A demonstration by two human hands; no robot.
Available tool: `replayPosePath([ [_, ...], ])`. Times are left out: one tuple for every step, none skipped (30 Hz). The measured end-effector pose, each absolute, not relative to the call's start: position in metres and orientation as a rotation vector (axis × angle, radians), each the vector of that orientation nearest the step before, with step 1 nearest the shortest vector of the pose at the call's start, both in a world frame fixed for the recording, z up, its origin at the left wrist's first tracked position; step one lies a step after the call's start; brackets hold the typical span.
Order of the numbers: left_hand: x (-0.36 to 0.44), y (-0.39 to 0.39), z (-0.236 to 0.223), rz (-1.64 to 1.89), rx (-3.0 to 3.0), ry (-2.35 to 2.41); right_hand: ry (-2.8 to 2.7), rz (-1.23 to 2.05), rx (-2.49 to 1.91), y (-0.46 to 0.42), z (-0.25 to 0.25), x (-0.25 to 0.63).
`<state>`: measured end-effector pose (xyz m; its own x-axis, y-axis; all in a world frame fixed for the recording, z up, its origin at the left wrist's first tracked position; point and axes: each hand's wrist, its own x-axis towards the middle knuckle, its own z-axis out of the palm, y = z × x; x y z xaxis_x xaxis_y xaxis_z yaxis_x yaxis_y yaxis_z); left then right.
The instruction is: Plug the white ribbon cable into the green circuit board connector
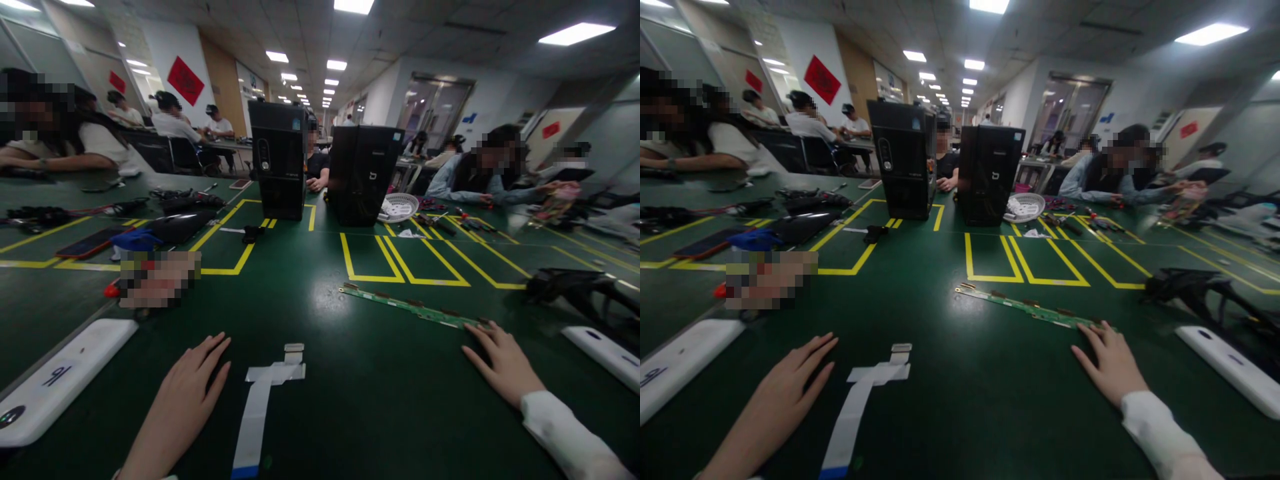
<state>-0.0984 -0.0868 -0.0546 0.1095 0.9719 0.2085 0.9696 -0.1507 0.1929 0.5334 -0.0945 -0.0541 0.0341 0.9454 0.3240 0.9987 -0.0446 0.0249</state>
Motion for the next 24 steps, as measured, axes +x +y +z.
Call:
replayPosePath([
  [-0.098,-0.087,-0.054,0.437,2.323,2.049,-2.054,-0.323,-2.043,-0.089,-0.054,0.525],
  [-0.098,-0.087,-0.053,0.427,2.312,2.054,-2.088,-0.260,-1.995,-0.083,-0.053,0.516],
  [-0.097,-0.087,-0.053,0.424,2.304,2.057,-2.121,-0.200,-1.949,-0.077,-0.052,0.506],
  [-0.097,-0.088,-0.052,0.425,2.300,2.057,-2.153,-0.150,-1.905,-0.070,-0.051,0.497],
  [-0.097,-0.088,-0.052,0.429,2.301,2.053,-2.188,-0.112,-1.857,-0.064,-0.050,0.488],
  [-0.096,-0.088,-0.051,0.436,2.305,2.049,-2.224,-0.086,-1.806,-0.058,-0.049,0.478],
  [-0.096,-0.088,-0.051,0.443,2.310,2.046,-2.260,-0.069,-1.755,-0.052,-0.048,0.469],
  [-0.096,-0.088,-0.051,0.450,2.313,2.046,-2.292,-0.058,-1.707,-0.047,-0.047,0.460],
  [-0.095,-0.088,-0.050,0.453,2.315,2.046,-2.320,-0.053,-1.666,-0.042,-0.046,0.452],
  [-0.095,-0.088,-0.050,0.452,2.312,2.048,-2.345,-0.052,-1.630,-0.038,-0.045,0.442],
  [-0.094,-0.088,-0.049,0.449,2.306,2.051,-2.368,-0.054,-1.598,-0.034,-0.044,0.433],
  [-0.094,-0.088,-0.048,0.446,2.300,2.054,-2.387,-0.061,-1.568,-0.031,-0.043,0.424],
  [-0.093,-0.089,-0.047,0.443,2.296,2.056,-2.402,-0.068,-1.540,-0.029,-0.043,0.414],
  [-0.093,-0.089,-0.047,0.442,2.297,2.054,-2.414,-0.076,-1.515,-0.029,-0.042,0.404],
  [-0.092,-0.089,-0.046,0.442,2.300,2.051,-2.424,-0.083,-1.489,-0.028,-0.042,0.394],
  [-0.092,-0.089,-0.045,0.445,2.304,2.047,-2.433,-0.089,-1.465,-0.029,-0.041,0.385],
  [-0.092,-0.089,-0.045,0.447,2.305,2.048,-2.441,-0.093,-1.442,-0.031,-0.039,0.375],
  [-0.092,-0.089,-0.045,0.453,2.305,2.050,-2.454,-0.094,-1.418,-0.033,-0.038,0.366],
  [-0.092,-0.089,-0.046,0.462,2.306,2.051,-2.471,-0.091,-1.394,-0.036,-0.036,0.356],
  [-0.093,-0.089,-0.046,0.472,2.308,2.049,-2.486,-0.088,-1.373,-0.039,-0.035,0.347],
  [-0.093,-0.088,-0.047,0.483,2.310,2.047,-2.496,-0.084,-1.359,-0.042,-0.033,0.339],
  [-0.094,-0.088,-0.047,0.494,2.315,2.043,-2.497,-0.084,-1.354,-0.046,-0.032,0.330],
  [-0.094,-0.087,-0.048,0.504,2.322,2.036,-2.489,-0.088,-1.356,-0.049,-0.032,0.323],
  [-0.095,-0.087,-0.049,0.509,2.327,2.032,-2.474,-0.097,-1.364,-0.052,-0.031,0.315],
])
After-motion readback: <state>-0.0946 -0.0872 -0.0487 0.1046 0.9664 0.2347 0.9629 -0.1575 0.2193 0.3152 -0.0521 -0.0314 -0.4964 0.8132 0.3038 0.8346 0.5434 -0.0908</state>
